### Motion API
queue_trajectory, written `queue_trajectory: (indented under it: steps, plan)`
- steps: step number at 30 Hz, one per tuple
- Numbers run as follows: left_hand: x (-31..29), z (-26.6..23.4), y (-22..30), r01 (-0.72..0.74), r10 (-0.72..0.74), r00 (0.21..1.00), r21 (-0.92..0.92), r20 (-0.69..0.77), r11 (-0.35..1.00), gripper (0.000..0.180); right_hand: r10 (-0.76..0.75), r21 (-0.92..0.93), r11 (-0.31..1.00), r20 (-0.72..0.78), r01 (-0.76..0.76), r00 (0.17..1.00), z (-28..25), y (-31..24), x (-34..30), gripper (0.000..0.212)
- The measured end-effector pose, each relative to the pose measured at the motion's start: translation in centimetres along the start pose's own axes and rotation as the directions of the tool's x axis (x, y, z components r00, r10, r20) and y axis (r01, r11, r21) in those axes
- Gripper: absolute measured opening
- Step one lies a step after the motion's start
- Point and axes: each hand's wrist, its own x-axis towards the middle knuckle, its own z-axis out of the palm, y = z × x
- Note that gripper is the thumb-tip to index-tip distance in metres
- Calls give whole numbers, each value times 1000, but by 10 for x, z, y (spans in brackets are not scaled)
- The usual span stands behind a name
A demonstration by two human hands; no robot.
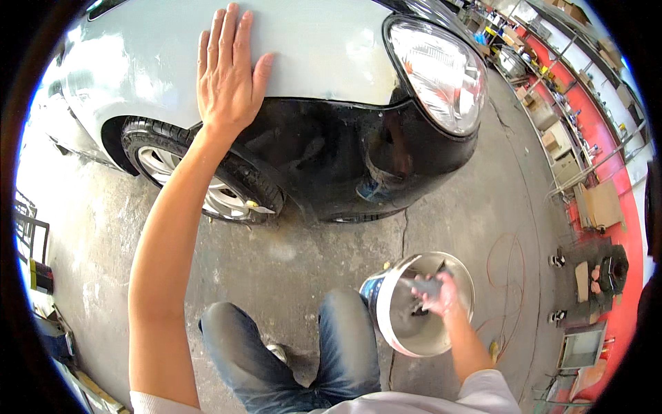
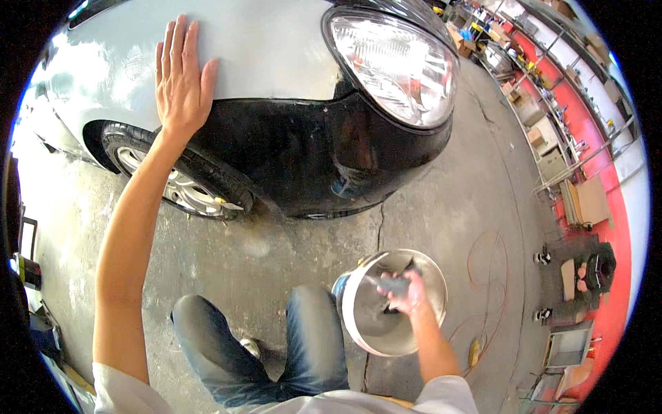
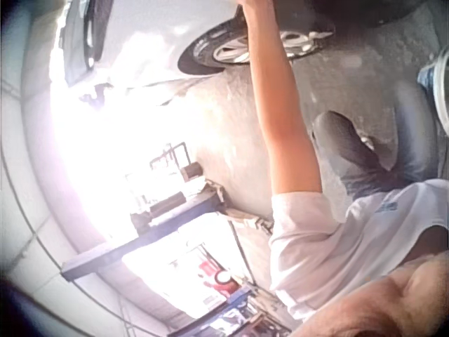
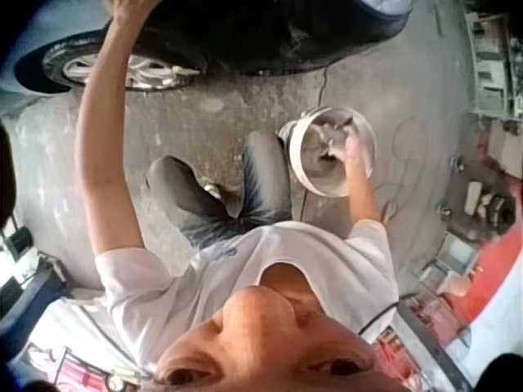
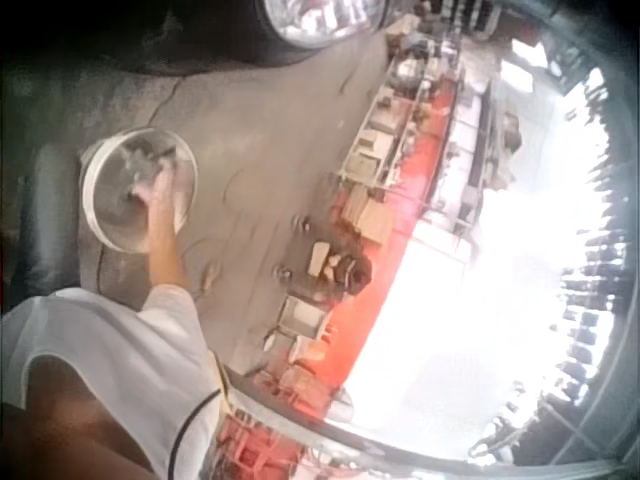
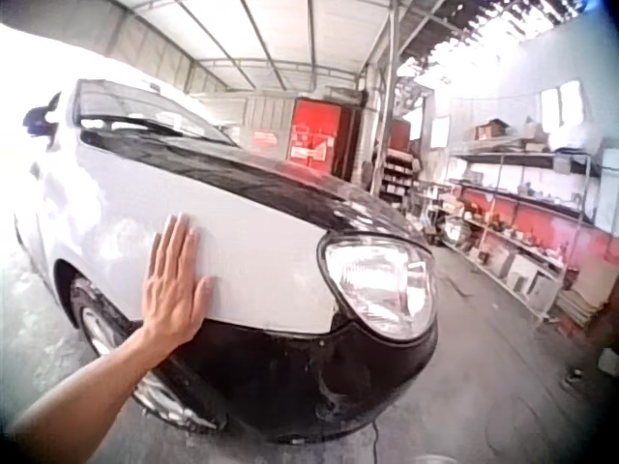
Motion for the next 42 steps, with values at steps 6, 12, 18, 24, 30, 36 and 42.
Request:
queue_trajectory:
  steps: [6, 12, 18, 24, 30, 36, 42]
  plan:
    - [-11, 1, 7, 28, -28, 1000, -65, -7, 998, 67, -272, -250, 890, 380, 381, 884, 305, -71, -62, 63]
    - [-24, -12, 4, -57, 63, 993, -70, 98, 996, 69, -459, -365, 552, 617, 750, 639, 476, -82, -105, 40]
    - [-47, -42, -21, -213, 203, 901, -16, 384, 977, 73, -539, -540, 493, 426, 682, 727, 408, -123, -69, 41]
    - [-25, -52, -63, -419, 378, 812, -8, 445, 908, 74, -796, -877, -430, 480, 213, 368, 360, -115, -61, 44]
    - [36, -20, 15, -374, 397, 826, -138, 401, 917, 95, -401, -400, -882, 915, 249, 51, 412, -96, -64, 36]
    - [33, -29, -7, -397, 453, 788, -218, 417, 891, 92, -15, -21, -991, 999, 132, 43, 486, -33, -42, 27]
    - [-10, -42, -46, -203, 213, 919, -66, 333, 977, 81, 212, 213, -977, 976, 21, -41, 495, -40, -16, 30]
